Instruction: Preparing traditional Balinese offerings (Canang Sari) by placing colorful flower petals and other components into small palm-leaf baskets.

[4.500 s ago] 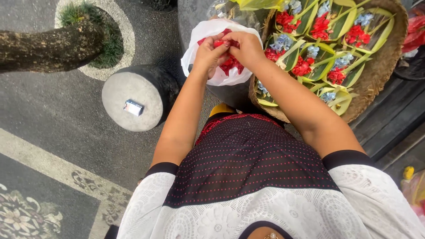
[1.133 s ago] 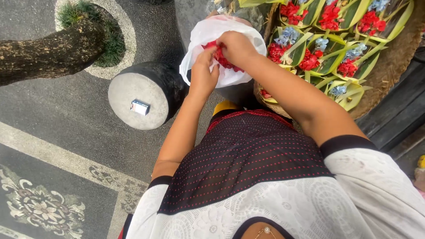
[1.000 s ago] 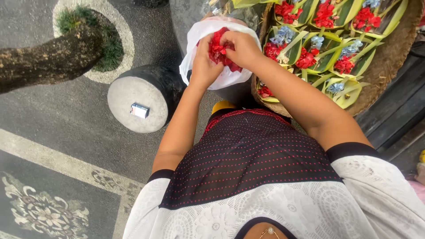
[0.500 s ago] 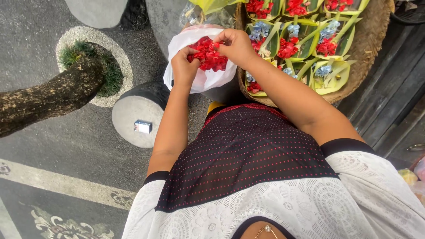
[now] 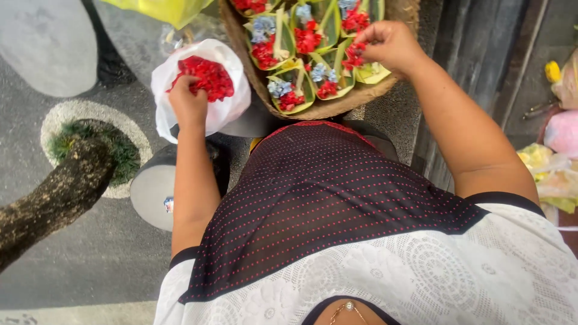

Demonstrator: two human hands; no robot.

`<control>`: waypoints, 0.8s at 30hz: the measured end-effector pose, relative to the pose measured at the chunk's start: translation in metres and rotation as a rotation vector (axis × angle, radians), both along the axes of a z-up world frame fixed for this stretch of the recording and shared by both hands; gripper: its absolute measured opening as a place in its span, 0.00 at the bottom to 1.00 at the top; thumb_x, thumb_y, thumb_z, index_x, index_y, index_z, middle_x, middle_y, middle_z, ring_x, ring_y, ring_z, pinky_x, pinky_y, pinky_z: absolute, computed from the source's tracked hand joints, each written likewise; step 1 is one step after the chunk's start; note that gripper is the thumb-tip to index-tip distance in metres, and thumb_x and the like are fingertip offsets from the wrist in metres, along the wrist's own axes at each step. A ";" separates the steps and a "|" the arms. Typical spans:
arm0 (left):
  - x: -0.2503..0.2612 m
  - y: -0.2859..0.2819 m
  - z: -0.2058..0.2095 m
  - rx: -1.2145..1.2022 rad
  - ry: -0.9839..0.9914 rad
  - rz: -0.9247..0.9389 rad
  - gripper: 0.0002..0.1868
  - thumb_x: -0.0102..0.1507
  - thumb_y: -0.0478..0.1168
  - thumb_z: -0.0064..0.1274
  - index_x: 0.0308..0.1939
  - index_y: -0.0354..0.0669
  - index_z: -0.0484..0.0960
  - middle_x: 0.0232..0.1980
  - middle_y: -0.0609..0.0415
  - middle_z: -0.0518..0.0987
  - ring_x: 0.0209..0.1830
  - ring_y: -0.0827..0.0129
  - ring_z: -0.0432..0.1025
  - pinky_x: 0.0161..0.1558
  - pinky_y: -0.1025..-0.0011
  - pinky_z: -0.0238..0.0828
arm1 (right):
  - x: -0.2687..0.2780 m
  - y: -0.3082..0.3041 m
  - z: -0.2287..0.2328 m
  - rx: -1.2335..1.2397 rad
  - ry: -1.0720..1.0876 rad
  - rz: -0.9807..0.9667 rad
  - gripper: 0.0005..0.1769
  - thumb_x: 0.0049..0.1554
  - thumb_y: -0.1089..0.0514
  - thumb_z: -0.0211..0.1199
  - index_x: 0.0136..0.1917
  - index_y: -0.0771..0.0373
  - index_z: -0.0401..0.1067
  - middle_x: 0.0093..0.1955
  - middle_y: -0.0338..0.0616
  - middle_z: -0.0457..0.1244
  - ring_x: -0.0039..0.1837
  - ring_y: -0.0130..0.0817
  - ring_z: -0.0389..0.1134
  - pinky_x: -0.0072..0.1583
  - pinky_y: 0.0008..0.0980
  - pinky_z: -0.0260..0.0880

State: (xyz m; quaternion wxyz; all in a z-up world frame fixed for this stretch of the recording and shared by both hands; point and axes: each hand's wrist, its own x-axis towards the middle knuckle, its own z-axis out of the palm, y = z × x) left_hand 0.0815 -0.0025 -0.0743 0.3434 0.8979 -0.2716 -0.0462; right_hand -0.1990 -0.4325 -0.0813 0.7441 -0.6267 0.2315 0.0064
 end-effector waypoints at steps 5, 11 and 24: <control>-0.012 -0.001 0.011 0.095 0.006 0.074 0.11 0.56 0.27 0.57 0.42 0.36 0.84 0.36 0.44 0.84 0.35 0.59 0.80 0.42 0.66 0.76 | -0.052 -0.008 -0.075 -0.578 0.129 -0.002 0.10 0.54 0.71 0.68 0.51 0.65 0.79 0.47 0.49 0.71 0.46 0.33 0.73 0.47 0.32 0.74; -0.014 -0.003 0.012 0.124 -0.030 0.072 0.11 0.56 0.27 0.56 0.43 0.36 0.84 0.36 0.43 0.84 0.35 0.59 0.80 0.42 0.66 0.76 | -0.044 0.019 -0.080 -0.748 0.278 -0.034 0.09 0.52 0.70 0.68 0.46 0.63 0.78 0.45 0.52 0.70 0.47 0.45 0.73 0.49 0.41 0.72; -0.028 0.007 -0.010 0.208 -0.232 0.077 0.19 0.62 0.31 0.57 0.57 0.43 0.86 0.55 0.39 0.82 0.56 0.47 0.78 0.60 0.57 0.73 | -0.045 0.009 -0.098 -0.986 0.197 0.013 0.16 0.56 0.68 0.59 0.53 0.57 0.82 0.53 0.58 0.69 0.56 0.56 0.70 0.59 0.47 0.71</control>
